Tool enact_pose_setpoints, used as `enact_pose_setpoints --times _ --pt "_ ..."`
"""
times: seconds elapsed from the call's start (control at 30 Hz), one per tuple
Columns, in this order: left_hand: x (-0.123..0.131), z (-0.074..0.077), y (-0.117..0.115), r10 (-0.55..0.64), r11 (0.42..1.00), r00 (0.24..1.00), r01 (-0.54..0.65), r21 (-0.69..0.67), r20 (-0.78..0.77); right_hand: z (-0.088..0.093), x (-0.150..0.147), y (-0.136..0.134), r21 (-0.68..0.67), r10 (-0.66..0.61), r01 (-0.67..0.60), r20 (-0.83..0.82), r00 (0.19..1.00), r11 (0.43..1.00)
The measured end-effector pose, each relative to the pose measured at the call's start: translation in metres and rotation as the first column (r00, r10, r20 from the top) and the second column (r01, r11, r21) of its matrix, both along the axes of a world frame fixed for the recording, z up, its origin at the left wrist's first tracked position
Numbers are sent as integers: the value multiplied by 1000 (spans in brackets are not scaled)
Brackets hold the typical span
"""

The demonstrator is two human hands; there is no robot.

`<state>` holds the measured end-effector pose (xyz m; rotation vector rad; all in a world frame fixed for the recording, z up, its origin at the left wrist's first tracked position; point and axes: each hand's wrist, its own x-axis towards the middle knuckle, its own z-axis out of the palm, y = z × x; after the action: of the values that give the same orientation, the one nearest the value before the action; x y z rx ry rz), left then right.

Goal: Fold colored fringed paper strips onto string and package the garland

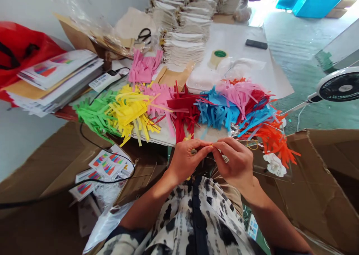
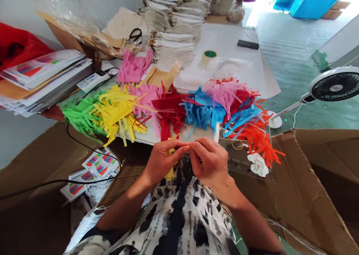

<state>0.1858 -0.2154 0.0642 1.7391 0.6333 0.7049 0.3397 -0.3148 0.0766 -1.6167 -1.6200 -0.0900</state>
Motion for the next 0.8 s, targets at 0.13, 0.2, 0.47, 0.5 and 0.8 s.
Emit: enact_pose_setpoints --times 0.13,0.2,0.47,0.5,0.8 --pt "-2 2 -1 -27 1000 999 28 9 -46 6 5 -3 -126 67 -93 -194 979 988" --pt "-3 4 -1 -38 999 997 39 16 -69 10 7 -5 -150 73 -124 -305 949 981" --pt "-3 3 -1 -90 979 994 76 -187 -68 10 19 -14 -38 -77 69 -354 932 997" --pt "-3 2 -1 -98 971 994 84 -223 -56 8 20 -14 -46 -75 62 -399 914 997" --pt "2 -3 6 -219 967 972 204 -154 -86 3 48 2 -247 -122 -51 -637 761 968"
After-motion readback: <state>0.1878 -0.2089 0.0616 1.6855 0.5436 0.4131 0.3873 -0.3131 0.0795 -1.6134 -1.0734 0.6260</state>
